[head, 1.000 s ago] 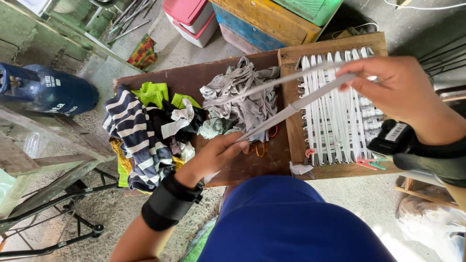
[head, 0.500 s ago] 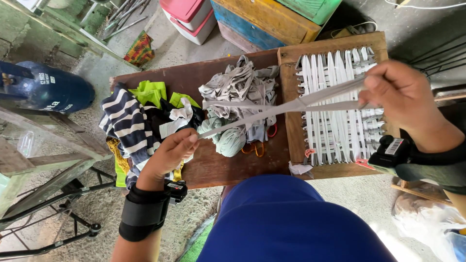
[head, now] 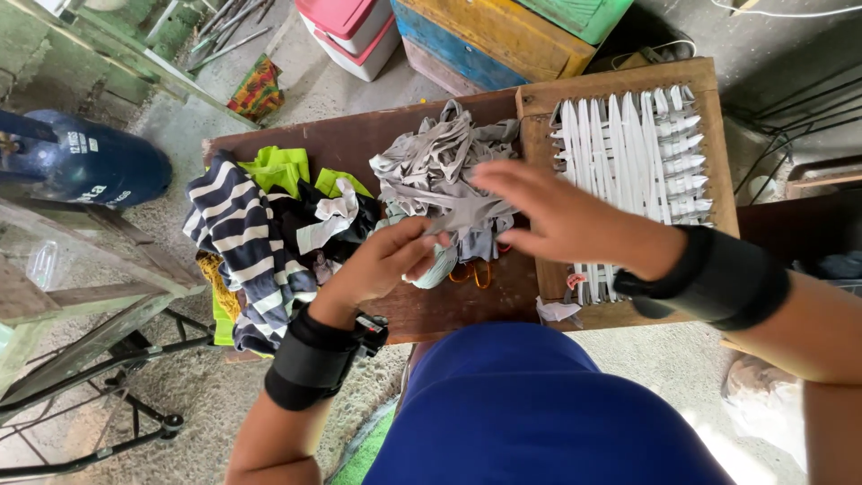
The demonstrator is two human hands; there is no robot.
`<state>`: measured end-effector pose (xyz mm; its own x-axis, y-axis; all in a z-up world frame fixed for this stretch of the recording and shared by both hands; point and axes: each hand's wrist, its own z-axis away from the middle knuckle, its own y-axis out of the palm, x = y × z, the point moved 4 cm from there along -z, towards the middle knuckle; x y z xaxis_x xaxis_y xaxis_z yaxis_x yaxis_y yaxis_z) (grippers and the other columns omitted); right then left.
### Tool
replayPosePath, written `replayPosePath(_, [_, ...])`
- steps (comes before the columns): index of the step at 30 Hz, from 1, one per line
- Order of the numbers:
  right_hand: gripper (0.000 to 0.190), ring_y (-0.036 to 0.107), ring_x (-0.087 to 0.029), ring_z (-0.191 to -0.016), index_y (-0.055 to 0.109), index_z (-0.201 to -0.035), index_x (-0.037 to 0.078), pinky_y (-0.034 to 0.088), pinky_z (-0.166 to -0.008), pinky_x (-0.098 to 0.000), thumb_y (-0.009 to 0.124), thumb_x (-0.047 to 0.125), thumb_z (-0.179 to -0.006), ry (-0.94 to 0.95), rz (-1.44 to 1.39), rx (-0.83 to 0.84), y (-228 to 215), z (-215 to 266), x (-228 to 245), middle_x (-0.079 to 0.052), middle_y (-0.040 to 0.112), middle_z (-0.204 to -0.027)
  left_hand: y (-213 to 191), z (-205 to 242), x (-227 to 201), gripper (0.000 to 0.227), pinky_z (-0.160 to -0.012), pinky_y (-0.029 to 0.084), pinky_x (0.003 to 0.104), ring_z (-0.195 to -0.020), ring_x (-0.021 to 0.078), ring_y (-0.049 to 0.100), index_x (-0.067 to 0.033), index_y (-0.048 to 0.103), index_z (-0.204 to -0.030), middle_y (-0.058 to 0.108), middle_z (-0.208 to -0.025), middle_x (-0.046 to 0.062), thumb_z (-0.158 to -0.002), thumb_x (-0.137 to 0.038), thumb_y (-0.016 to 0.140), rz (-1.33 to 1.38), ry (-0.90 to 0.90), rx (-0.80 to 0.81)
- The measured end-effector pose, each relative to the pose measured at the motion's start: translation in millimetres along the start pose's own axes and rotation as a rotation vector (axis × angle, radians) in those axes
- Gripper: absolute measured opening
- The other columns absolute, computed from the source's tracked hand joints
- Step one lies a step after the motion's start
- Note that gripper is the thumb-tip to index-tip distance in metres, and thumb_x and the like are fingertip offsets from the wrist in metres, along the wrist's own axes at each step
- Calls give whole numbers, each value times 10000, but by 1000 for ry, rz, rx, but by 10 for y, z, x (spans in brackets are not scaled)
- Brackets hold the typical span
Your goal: The person prepares fabric for cutting by selecting a white shirt from a pile of clothes on a table, then straightening and wiping it with a cloth. The person then cuts the white fabric into strips with handheld scissors, shifting and aligning the fabric as needed.
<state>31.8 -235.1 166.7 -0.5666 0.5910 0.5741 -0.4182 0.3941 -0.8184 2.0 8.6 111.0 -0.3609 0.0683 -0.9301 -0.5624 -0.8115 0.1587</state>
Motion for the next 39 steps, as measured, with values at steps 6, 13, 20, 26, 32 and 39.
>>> replayPosePath(6, [811, 621, -310, -1216, 289, -1574, 71, 518, -987, -434, 713, 153, -887, -222, -436, 71, -97, -478, 578, -208, 572, -1390, 103, -6, -180, 212, -615, 411, 234, -660, 70, 476, -62, 619, -1081, 507, -738, -44, -1114, -228, 491, -2, 95, 142])
replayPosePath(13, [226, 635, -129, -639, 700, -1176, 102, 488, -574, -302, 656, 237, -1001, -13, -291, 18, -261, -306, 12, -36, 702, -803, -369, 384, -179, 192, -524, 234, 218, -588, 38, 280, -50, 559, -1070, 356, -728, -69, -1124, -210, 469, 391, 219, -49])
replayPosePath(20, [176, 548, -127, -580, 723, -1038, 77, 427, -528, -294, 687, 231, -963, 230, -288, -94, -506, 144, -281, -36, 640, -696, -460, 556, -73, 255, -594, 294, 267, -664, 75, 353, -42, 552, -1004, 440, -787, -30, -1131, -236, 447, 287, 253, -208])
replayPosePath(26, [185, 593, -167, -574, 725, -1027, 77, 449, -533, -311, 713, 242, -945, 214, -132, -97, -475, 133, -140, -45, 667, -726, -400, 424, 14, 270, -546, 231, 236, -614, 41, 285, -56, 558, -1001, 339, -715, -71, -1136, -260, 442, 368, 178, -155])
replayPosePath(32, [166, 666, -170, -680, 732, -1060, 110, 508, -599, -300, 675, 242, -976, -46, -78, -40, -37, -30, -156, -32, 708, -839, -371, 424, -205, 243, -578, 251, 250, -634, 92, 291, -74, 570, -1083, 360, -727, -25, -1169, -248, 424, 598, 479, -88])
replayPosePath(39, [277, 657, -229, -770, 704, -1199, 110, 532, -611, -360, 673, 208, -942, -302, 1, 17, 230, -153, 303, -54, 659, -877, -275, 282, -126, 166, -588, 493, 241, -898, 207, 654, -49, 573, -1207, 660, -970, 106, -1158, -138, 442, 796, 562, -223])
